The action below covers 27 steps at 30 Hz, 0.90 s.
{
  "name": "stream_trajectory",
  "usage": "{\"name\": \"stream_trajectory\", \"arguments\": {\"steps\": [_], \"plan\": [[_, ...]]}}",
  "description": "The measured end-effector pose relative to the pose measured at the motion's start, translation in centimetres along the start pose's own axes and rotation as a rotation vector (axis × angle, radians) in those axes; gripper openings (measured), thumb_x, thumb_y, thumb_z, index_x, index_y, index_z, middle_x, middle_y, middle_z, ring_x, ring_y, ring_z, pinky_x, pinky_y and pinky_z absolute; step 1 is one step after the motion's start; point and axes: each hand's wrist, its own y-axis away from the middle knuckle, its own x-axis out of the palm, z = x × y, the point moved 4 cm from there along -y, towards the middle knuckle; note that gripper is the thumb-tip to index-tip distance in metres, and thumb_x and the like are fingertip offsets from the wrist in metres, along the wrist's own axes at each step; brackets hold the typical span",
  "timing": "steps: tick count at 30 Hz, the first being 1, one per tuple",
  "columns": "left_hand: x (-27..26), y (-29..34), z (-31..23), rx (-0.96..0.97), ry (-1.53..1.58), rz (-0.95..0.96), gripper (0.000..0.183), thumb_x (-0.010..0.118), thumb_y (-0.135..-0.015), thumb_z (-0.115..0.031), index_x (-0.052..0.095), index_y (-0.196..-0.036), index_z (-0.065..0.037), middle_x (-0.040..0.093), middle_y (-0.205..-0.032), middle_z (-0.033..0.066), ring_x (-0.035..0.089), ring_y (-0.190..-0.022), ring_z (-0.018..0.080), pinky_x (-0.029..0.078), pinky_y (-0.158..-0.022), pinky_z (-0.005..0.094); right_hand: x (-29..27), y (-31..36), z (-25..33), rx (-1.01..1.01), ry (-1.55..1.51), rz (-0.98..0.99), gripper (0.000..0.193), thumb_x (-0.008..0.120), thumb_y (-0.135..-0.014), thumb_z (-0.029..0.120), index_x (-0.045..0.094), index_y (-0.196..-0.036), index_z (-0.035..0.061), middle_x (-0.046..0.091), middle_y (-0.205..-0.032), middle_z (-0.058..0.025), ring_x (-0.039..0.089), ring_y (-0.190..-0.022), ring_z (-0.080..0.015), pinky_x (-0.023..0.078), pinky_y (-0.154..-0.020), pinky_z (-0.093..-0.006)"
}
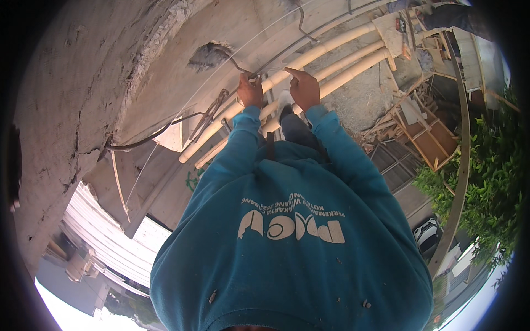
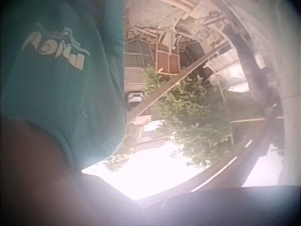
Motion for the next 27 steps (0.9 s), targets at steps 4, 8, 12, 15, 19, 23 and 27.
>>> {"name": "stream_trajectory", "arguments": {"steps": [4,8,12,15,19,23,27], "plan": [[0.3,-0.9,0.6,-0.152,0.266,0.075,0.036,0.074,-0.075,-0.006,0.047,-0.1,-0.003,0.065,-0.088,0.0159,0.07,-0.072,0.0287,0.057,-0.059,0.0388,-0.2,-2.9,1.5,-0.041,0.183,0.027,0.027,0.056,-0.085,0.008,0.069,-0.107,0.0158,0.067,-0.089,-0.0152,0.064,-0.075,-0.0313,0.052,-0.068,-0.0399],[-0.7,-1.2,-0.6,-0.294,0.47,0.258,0.047,0.07,-0.077,0.0,0.034,-0.109,-0.001,0.061,-0.095,0.0183,0.069,-0.067,0.0281,0.06,-0.055,0.037,0.4,-5.0,1.6,-0.032,0.249,0.061,0.021,0.056,-0.087,0.014,0.07,-0.103,0.0161,0.067,-0.084,-0.0148,0.064,-0.076,-0.0325,0.052,-0.068,-0.0412],[-1.7,-1.5,-0.3,-0.456,0.759,0.377,0.056,0.067,-0.079,0.001,0.025,-0.116,-0.002,0.054,-0.109,0.0256,0.068,-0.073,0.0333,0.061,-0.059,0.0411,1.0,-5.3,1.8,0.071,0.22,0.127,0.021,0.056,-0.085,0.017,0.069,-0.102,0.0177,0.068,-0.088,-0.0141,0.066,-0.083,-0.0322,0.054,-0.072,-0.0412],[-1.6,-1.8,0.3,-0.481,0.859,0.386,0.055,0.065,-0.081,0.002,0.024,-0.119,-0.001,0.051,-0.115,0.0284,0.068,-0.079,0.0354,0.061,-0.064,0.0419,1.6,-4.7,1.2,0.054,0.224,0.093,0.02,0.056,-0.087,0.017,0.07,-0.101,0.0177,0.067,-0.074,-0.0132,0.064,-0.069,-0.0317,0.052,-0.065,-0.041],[-1.0,-2.3,0.3,-0.456,0.824,0.311,0.044,0.065,-0.082,0.003,0.036,-0.115,0.006,0.055,-0.113,0.0275,0.068,-0.083,0.0341,0.061,-0.069,0.0404,1.2,-4.4,1.1,0.06,0.219,0.098,0.021,0.057,-0.085,0.017,0.07,-0.102,0.0181,0.067,-0.076,-0.013,0.064,-0.072,-0.0322,0.053,-0.065,-0.0413],[-0.6,-3.2,1.7,-0.418,0.93,0.382,0.03,0.068,-0.081,0.0,0.05,-0.102,0.01,0.063,-0.103,0.0231,0.068,-0.084,0.0291,0.061,-0.071,0.037,-0.6,-4.9,2.0,0.05,0.295,0.139,0.025,0.059,-0.081,0.017,0.068,-0.104,0.0165,0.069,-0.086,-0.0132,0.066,-0.08,-0.0322,0.054,-0.07,-0.0414],[-0.9,-3.5,2.0,-0.436,0.927,0.408,0.028,0.069,-0.081,-0.001,0.053,-0.1,0.01,0.066,-0.097,0.0201,0.068,-0.084,0.0269,0.061,-0.072,0.0357,-1.6,-5.6,4.4,-0.085,0.26,0.1,0.026,0.062,-0.078,0.015,0.067,-0.103,0.0126,0.068,-0.083,-0.0123,0.066,-0.077,-0.0318,0.053,-0.068,-0.041]]}}
